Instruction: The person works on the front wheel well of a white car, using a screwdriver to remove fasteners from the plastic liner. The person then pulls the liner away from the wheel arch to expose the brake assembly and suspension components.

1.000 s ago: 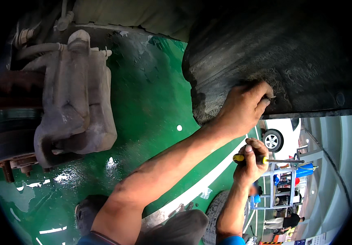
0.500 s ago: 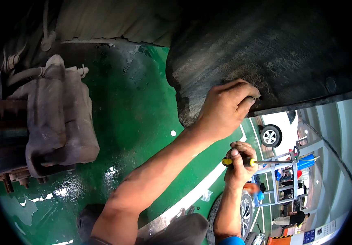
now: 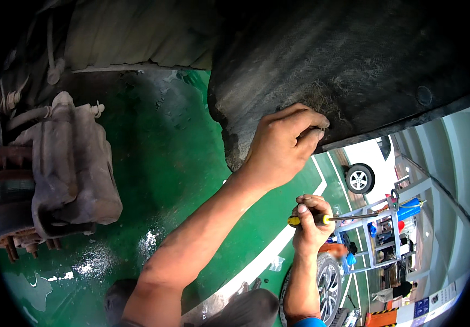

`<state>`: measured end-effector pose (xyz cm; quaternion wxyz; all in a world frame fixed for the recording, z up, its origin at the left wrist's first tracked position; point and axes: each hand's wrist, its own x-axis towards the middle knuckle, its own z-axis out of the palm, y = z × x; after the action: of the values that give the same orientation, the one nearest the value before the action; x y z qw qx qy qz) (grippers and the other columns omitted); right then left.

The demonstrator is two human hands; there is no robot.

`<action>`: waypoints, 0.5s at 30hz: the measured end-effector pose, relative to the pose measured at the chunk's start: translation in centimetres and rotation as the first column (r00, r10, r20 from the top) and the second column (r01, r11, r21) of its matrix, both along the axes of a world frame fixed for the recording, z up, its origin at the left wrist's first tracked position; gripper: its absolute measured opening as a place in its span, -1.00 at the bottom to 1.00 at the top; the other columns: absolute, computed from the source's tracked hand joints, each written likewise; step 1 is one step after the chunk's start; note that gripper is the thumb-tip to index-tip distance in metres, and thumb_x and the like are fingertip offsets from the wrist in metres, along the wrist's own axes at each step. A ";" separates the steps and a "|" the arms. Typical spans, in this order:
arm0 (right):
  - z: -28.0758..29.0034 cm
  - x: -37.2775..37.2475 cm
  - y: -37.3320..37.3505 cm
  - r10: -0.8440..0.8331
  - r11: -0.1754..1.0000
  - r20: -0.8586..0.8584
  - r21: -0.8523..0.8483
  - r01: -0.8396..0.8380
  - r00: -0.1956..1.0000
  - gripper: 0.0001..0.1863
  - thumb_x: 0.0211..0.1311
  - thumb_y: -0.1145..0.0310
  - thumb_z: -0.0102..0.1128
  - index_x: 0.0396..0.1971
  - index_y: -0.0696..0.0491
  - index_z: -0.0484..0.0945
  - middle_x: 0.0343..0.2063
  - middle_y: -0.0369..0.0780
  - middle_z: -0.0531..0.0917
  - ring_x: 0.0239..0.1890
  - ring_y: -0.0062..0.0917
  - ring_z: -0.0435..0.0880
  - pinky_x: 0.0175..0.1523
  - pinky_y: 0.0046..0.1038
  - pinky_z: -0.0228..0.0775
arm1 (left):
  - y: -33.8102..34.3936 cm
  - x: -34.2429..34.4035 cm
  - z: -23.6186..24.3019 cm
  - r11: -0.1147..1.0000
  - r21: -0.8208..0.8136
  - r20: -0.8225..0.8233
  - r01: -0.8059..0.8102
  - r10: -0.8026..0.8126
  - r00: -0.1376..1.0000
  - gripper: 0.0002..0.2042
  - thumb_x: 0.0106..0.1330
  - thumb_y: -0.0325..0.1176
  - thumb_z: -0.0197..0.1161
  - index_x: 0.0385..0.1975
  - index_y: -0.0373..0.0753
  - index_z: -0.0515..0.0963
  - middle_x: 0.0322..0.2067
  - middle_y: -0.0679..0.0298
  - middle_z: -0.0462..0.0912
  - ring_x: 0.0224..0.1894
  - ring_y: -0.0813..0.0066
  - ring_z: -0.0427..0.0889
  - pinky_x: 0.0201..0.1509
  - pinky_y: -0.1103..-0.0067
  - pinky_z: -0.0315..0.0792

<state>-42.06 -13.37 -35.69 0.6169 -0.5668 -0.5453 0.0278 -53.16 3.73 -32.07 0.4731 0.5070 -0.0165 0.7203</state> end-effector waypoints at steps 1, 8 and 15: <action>0.5 -0.4 0.0 -0.020 1.000 -0.046 -0.002 0.020 0.999 -0.87 0.08 0.70 0.23 -0.36 0.23 0.56 -0.33 -0.10 0.63 -0.22 -0.38 0.65 -0.16 -0.46 0.51 | 0.0 0.0 0.2 0.999 0.018 -0.007 -0.032 0.033 0.999 -0.86 0.20 -0.62 0.27 -0.25 -0.40 0.64 -0.26 0.13 0.69 -0.22 0.37 0.72 -0.17 0.54 0.57; 0.4 -0.4 -0.3 -0.015 1.000 0.012 -0.027 0.016 1.000 -0.87 0.10 0.70 0.23 -0.34 0.22 0.57 -0.30 -0.10 0.64 -0.23 -0.43 0.63 -0.18 -0.47 0.51 | -0.9 0.3 1.1 0.976 0.076 -0.009 -0.205 0.206 0.978 -0.87 0.19 -0.62 0.28 -0.27 -0.39 0.65 -0.28 0.18 0.67 -0.24 0.32 0.71 -0.20 0.49 0.58; 0.7 -0.6 -0.6 -0.020 0.996 -0.010 -0.090 0.019 1.000 -0.86 0.13 0.68 0.23 -0.30 0.20 0.60 -0.27 -0.12 0.66 -0.25 -0.50 0.62 -0.17 -0.52 0.50 | -1.6 0.1 1.4 0.974 -0.001 -0.007 -0.228 0.227 0.974 -0.85 0.17 -0.62 0.30 -0.26 -0.35 0.67 -0.29 0.15 0.66 -0.28 0.29 0.70 -0.24 0.48 0.56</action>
<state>-42.66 -14.01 -34.95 0.5941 -0.5990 -0.5347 0.0494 -53.02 2.14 -30.63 0.3881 0.5077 0.0442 0.7679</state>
